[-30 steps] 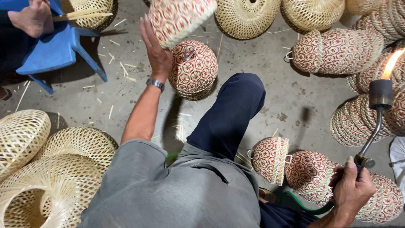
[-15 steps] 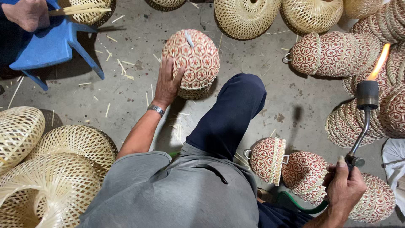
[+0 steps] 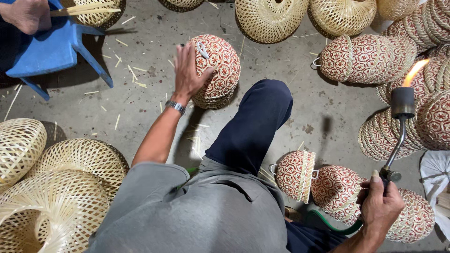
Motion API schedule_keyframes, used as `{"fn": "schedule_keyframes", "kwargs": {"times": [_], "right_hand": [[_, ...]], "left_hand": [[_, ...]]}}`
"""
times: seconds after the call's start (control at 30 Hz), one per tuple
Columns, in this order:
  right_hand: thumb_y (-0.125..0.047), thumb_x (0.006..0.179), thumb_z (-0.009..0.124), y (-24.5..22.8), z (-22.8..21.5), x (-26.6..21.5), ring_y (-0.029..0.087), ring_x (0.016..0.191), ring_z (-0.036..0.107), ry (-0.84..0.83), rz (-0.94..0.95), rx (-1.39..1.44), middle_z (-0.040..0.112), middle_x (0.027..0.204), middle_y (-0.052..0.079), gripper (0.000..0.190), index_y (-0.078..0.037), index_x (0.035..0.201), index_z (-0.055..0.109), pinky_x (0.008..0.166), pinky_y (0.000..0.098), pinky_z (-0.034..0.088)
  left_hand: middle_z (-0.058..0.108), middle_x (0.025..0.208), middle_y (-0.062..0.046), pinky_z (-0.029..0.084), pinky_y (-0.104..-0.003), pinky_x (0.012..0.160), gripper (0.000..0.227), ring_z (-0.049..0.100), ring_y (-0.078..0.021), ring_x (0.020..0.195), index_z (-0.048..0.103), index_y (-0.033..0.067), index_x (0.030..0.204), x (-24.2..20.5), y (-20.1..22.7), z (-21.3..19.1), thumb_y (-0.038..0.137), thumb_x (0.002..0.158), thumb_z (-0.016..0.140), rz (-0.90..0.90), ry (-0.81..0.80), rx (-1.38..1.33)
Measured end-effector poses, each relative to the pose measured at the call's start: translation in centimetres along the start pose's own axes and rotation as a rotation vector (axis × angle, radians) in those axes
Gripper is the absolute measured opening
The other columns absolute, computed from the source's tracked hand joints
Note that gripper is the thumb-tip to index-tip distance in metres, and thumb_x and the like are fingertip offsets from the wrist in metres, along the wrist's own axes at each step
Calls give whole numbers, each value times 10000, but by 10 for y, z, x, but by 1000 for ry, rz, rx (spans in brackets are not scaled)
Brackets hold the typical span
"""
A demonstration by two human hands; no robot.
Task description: The person uses a handheld blowtorch to apply heat to the interior and exterior surfaces of woven baskets. They rotate each basket to ensure even coverage and then place it on a stack of finished items before picking up the next one.
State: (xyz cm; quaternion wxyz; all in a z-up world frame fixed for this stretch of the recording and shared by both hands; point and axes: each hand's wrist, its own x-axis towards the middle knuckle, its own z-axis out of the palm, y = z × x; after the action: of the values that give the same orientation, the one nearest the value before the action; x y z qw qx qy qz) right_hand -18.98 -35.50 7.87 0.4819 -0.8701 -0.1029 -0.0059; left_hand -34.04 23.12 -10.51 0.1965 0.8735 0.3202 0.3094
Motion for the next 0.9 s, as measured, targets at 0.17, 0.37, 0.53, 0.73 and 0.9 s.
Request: {"fn": "schedule_keyframes", "kwargs": {"times": [0.17, 0.37, 0.53, 0.73, 0.9], "right_hand": [[-241, 1153, 653, -2, -1, -4, 114, 581, 562, -8, 31, 12, 643, 773, 75, 332, 30, 962, 638, 491, 278, 436], [-239, 1155, 650, 0, -8, -10, 122, 572, 557, -12, 50, -16, 630, 742, 96, 332, 31, 962, 643, 487, 285, 431], [-244, 1158, 648, -1, -10, -11, 124, 571, 566, -19, 35, -60, 639, 735, 96, 341, 31, 957, 652, 485, 284, 429], [-216, 1149, 656, 1, -5, -10, 120, 577, 565, -34, 17, -4, 645, 750, 95, 315, 40, 967, 637, 484, 282, 430], [-189, 1143, 655, -1, -4, -11, 110, 581, 565, -41, 32, 22, 654, 805, 87, 252, 34, 1026, 636, 478, 279, 442]], "left_hand": [[239, 1696, -213, 81, -692, 1251, 1100, 173, -406, 1579, 74, 46, 1653, 41, 14, 42, 631, 994, 732, 246, 12, 62], [317, 1681, -172, 84, -664, 1259, 1074, 311, -382, 1549, 63, 127, 1647, 19, 25, 34, 605, 958, 735, 205, -89, -41], [318, 1698, -200, 97, -647, 1277, 1065, 330, -363, 1569, 37, 116, 1668, 14, 8, 17, 586, 1016, 736, 163, -18, -97], [298, 1693, -207, 102, -634, 1276, 1086, 329, -355, 1564, 31, 114, 1659, 17, 1, 19, 559, 988, 760, 156, -26, -114], [349, 1643, -221, 180, -632, 1223, 1099, 357, -367, 1518, 38, 115, 1662, 16, 5, 7, 510, 955, 781, 179, -31, -93]]}}
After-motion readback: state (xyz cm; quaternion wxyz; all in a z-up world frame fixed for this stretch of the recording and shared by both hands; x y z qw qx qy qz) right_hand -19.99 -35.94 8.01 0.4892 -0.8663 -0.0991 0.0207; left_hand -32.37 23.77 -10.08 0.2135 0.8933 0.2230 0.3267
